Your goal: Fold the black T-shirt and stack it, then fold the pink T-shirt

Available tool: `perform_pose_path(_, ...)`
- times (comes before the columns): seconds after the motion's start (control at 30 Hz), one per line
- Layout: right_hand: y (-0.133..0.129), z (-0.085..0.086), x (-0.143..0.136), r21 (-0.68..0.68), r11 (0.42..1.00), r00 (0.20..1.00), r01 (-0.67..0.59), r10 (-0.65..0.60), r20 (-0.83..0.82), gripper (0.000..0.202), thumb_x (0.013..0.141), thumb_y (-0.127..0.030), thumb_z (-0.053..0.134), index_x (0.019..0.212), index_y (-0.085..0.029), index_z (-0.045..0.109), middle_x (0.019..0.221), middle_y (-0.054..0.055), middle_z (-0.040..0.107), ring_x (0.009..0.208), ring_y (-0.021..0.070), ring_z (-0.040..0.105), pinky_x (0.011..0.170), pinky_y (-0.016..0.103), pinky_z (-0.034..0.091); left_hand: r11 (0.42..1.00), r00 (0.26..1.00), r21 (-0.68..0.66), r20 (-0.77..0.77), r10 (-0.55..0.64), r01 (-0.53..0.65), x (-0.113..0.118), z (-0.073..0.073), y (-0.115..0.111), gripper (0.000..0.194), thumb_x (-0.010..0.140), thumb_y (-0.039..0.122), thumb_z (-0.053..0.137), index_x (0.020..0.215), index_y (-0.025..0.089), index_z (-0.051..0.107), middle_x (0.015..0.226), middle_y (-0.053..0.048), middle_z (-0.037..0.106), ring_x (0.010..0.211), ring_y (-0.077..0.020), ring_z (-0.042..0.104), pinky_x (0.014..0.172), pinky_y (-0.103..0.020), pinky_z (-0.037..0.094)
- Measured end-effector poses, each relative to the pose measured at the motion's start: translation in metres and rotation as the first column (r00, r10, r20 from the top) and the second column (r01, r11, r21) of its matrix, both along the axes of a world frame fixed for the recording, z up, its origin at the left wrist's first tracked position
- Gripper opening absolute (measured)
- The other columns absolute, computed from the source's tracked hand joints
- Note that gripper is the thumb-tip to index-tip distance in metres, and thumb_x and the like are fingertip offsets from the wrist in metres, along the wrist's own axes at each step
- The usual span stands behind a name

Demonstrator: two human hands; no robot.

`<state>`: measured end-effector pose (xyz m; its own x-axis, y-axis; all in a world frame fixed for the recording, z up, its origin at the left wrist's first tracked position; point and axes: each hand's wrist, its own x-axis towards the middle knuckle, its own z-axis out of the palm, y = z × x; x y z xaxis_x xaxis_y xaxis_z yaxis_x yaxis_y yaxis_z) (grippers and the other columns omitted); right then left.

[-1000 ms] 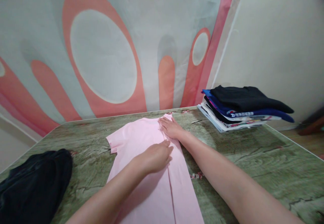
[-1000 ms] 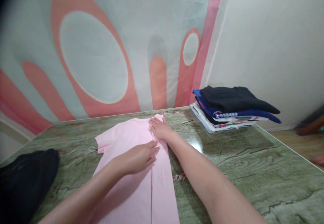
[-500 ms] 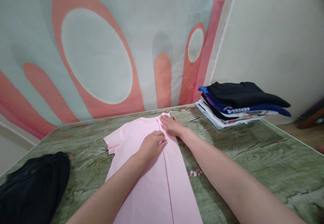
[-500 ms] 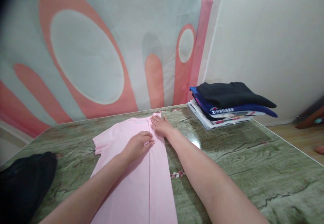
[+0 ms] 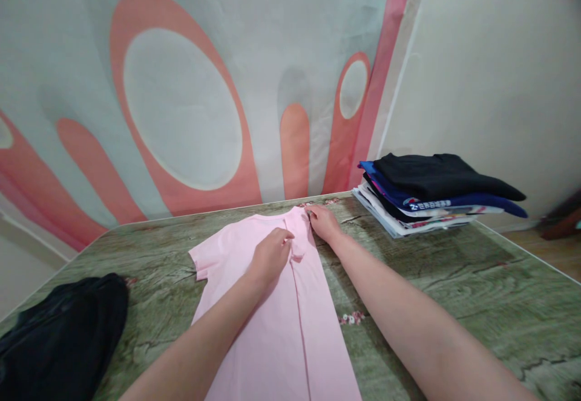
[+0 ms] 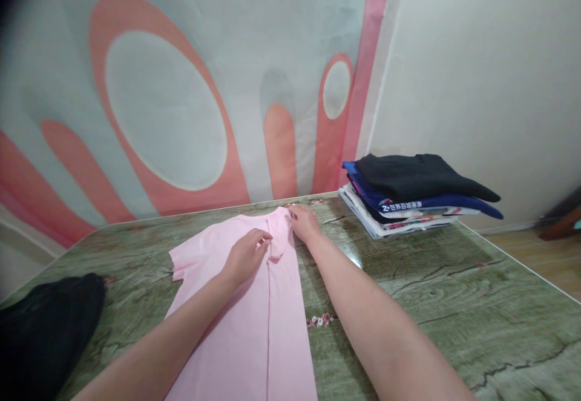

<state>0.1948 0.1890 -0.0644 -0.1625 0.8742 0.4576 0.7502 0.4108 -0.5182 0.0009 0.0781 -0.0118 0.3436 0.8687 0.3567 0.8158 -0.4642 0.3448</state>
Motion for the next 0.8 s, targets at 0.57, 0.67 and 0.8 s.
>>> perform_pose_path(0.57, -0.007, 0.013, -0.008, -0.113, 0.994, 0.979, 0.008, 0.015, 0.205, 0.037, 0.091, -0.019, 0.039, 0.118, -0.029, 0.062, 0.132, 0.000, 0.057, 0.124, 0.0203, 0.044, 0.102, 0.039, 0.030, 0.865, 0.856, -0.052, -0.185, 0.482, -0.498, 0.017, -0.022, 0.098, 0.034, 0.086, 0.051, 0.048, 0.086, 0.022, 0.067, 0.104, -0.010, 0.060, 0.105, -0.0289, 0.055, 0.087, -0.041, 0.043)
perform_pose_path(0.67, -0.004, 0.012, -0.008, -0.136, 0.988, 0.975, 0.076, -0.045, 0.216, 0.036, 0.092, -0.022, 0.039, 0.119, -0.029, 0.062, 0.133, 0.000, 0.055, 0.124, 0.0205, 0.043, 0.103, 0.039, 0.028, 0.863, 0.846, -0.028, -0.214, 0.488, -0.505, 0.019, -0.022, 0.096, 0.032, 0.088, 0.046, 0.047, 0.085, 0.021, 0.066, 0.103, -0.010, 0.060, 0.105, -0.0285, 0.054, 0.088, -0.041, 0.042)
perform_pose_path(0.8, -0.001, 0.009, -0.004, -0.110, 0.990, 0.986, 0.084, -0.067, 0.151, 0.035, 0.092, -0.025, 0.039, 0.118, -0.028, 0.062, 0.128, 0.001, 0.059, 0.120, 0.0196, 0.047, 0.103, 0.036, 0.030, 0.866, 0.847, 0.000, -0.211, 0.488, -0.500, 0.019, -0.023, 0.096, 0.030, 0.089, 0.043, 0.046, 0.085, 0.021, 0.065, 0.101, -0.010, 0.060, 0.103, -0.0277, 0.054, 0.087, -0.041, 0.042)
